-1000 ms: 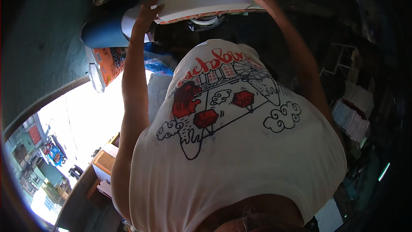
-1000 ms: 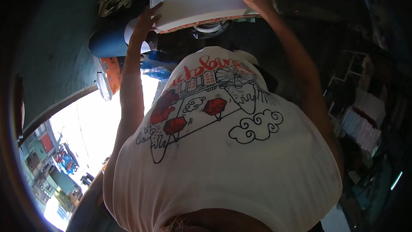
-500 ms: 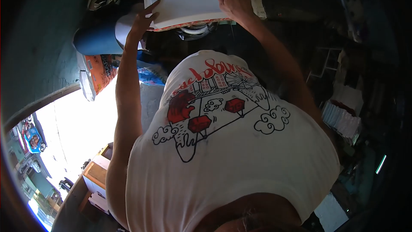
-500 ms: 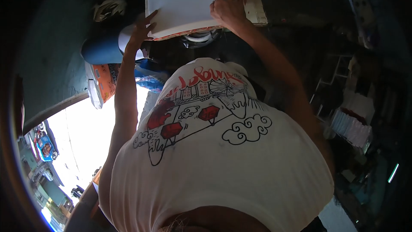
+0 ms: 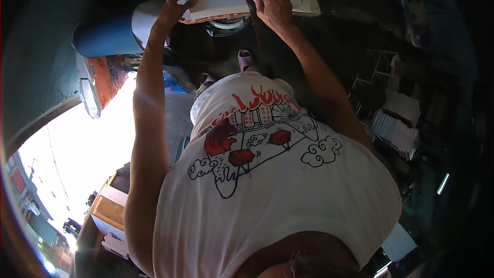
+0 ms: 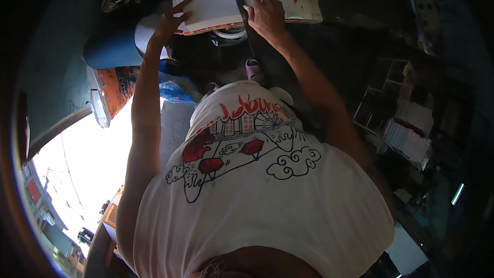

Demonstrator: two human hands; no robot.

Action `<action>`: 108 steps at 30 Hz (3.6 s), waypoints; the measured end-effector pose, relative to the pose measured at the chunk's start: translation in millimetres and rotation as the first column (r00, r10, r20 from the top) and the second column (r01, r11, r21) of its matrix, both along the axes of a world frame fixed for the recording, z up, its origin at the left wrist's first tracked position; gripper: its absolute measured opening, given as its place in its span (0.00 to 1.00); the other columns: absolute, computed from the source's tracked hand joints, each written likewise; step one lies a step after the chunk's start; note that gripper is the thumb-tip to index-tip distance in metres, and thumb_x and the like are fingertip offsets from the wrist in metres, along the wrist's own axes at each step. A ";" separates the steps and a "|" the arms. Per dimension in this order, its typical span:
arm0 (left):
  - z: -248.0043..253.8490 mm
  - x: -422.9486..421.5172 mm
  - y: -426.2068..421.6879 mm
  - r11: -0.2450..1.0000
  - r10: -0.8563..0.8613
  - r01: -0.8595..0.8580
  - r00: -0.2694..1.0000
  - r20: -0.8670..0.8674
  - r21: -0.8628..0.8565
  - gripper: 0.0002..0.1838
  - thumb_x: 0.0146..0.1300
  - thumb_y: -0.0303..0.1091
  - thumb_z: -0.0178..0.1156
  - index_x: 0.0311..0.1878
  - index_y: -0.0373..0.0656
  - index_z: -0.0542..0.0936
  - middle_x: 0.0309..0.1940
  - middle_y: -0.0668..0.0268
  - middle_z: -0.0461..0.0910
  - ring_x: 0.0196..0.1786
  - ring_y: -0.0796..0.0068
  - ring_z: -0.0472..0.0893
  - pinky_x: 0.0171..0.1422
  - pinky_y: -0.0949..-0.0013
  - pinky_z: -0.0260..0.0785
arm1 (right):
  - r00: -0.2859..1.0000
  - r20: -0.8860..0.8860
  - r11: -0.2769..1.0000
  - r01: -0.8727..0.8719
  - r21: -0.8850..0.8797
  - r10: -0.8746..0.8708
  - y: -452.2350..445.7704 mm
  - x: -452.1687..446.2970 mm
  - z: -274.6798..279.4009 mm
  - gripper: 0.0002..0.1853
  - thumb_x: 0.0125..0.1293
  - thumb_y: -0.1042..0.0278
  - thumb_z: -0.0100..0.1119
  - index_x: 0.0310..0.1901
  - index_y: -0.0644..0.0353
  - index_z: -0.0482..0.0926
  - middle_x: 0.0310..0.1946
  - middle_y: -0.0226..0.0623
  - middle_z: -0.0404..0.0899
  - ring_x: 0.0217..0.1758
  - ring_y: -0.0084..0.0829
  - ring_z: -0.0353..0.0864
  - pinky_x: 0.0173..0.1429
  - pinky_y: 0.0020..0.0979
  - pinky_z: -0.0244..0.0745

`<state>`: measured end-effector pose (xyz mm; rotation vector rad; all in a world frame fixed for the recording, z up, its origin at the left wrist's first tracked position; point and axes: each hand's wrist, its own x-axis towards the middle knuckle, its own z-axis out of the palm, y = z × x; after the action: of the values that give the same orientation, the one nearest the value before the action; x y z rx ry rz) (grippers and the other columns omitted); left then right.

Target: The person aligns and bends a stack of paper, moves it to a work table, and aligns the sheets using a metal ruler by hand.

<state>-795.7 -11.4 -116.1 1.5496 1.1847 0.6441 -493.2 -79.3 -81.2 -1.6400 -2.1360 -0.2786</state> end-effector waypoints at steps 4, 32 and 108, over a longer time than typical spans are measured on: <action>-6.2 1.3 3.2 0.999 -0.014 0.013 1.000 0.016 0.032 0.29 0.62 0.45 0.67 0.66 0.73 0.73 0.51 0.61 0.80 0.40 0.71 0.82 0.31 0.67 0.81 | 0.992 0.056 0.993 -0.114 0.007 0.114 -7.5 17.2 -2.8 0.17 0.55 0.69 0.66 0.49 0.54 0.81 0.49 0.33 0.77 0.53 0.40 0.71 0.54 0.44 0.69; 27.4 10.9 -40.5 0.834 0.430 -0.069 0.701 -0.569 0.547 0.25 0.65 0.39 0.60 0.67 0.63 0.73 0.63 0.52 0.71 0.63 0.50 0.73 0.66 0.53 0.67 | 0.951 -0.139 0.954 -0.290 -0.081 0.277 -12.5 120.5 -13.5 0.27 0.71 0.62 0.51 0.69 0.62 0.63 0.71 0.45 0.61 0.76 0.44 0.57 0.74 0.54 0.51; -66.2 -266.6 -592.8 -0.100 0.502 -0.632 0.635 -0.587 -0.768 0.23 0.70 0.46 0.59 0.64 0.50 0.75 0.51 0.65 0.80 0.48 0.73 0.79 0.48 0.64 0.69 | 0.449 -0.742 0.861 0.152 -0.486 -0.498 -16.3 -185.0 -53.9 0.51 0.57 0.86 0.57 0.77 0.52 0.38 0.68 0.40 0.58 0.71 0.36 0.58 0.67 0.36 0.63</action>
<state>-1062.3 -604.3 -182.3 -0.1805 1.8434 0.1490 -678.2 -95.5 -135.1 -1.8214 -1.0944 0.7462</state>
